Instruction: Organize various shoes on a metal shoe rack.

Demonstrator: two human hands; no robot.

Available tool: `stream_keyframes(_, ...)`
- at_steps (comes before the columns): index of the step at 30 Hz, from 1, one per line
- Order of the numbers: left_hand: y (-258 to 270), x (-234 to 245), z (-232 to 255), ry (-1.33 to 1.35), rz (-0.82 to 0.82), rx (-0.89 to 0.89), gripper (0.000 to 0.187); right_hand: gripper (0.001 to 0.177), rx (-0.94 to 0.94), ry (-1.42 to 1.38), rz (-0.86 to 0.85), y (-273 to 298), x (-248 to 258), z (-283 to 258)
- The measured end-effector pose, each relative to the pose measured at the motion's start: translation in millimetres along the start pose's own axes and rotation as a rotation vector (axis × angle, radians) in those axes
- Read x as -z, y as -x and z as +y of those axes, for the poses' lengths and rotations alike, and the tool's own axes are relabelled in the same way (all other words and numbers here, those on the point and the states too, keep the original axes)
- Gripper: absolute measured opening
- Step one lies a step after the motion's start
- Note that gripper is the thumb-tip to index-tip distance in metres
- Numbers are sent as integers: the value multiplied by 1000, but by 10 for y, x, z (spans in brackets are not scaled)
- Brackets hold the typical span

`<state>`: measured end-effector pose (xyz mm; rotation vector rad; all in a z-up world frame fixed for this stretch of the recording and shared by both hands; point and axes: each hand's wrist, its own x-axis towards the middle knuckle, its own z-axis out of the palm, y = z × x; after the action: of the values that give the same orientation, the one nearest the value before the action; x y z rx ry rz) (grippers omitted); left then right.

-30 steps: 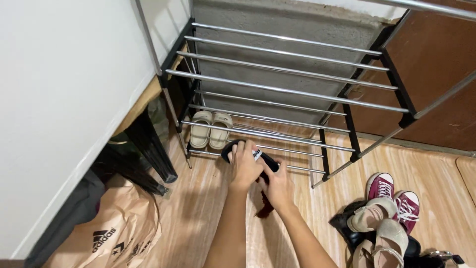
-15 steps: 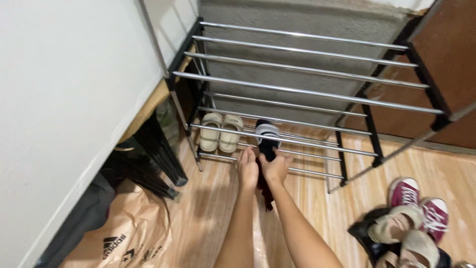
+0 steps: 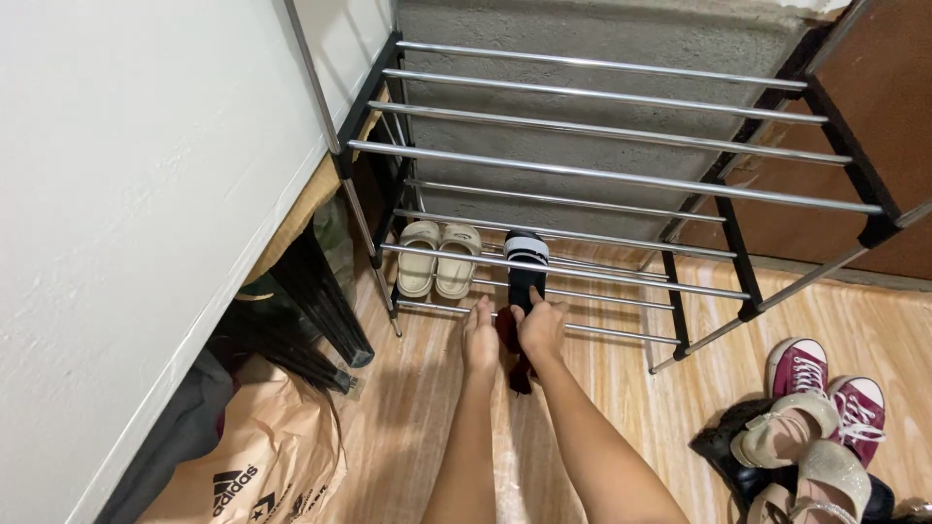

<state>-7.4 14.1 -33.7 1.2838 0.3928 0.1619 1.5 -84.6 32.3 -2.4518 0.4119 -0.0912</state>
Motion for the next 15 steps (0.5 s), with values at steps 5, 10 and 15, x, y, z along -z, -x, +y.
stream_keyframes(5, 251, 115, 415, -112, 30, 33, 56, 60, -19, 16, 49, -54, 12, 5)
stream_keyframes(10, 334, 145, 481, -88, -52, 57, 57, 63, -20, 15, 102, 77, 110, -24)
stream_keyframes(15, 473, 122, 582, 32, -79, 126, 57, 54, -114, -458, 108, 362, 110, 19)
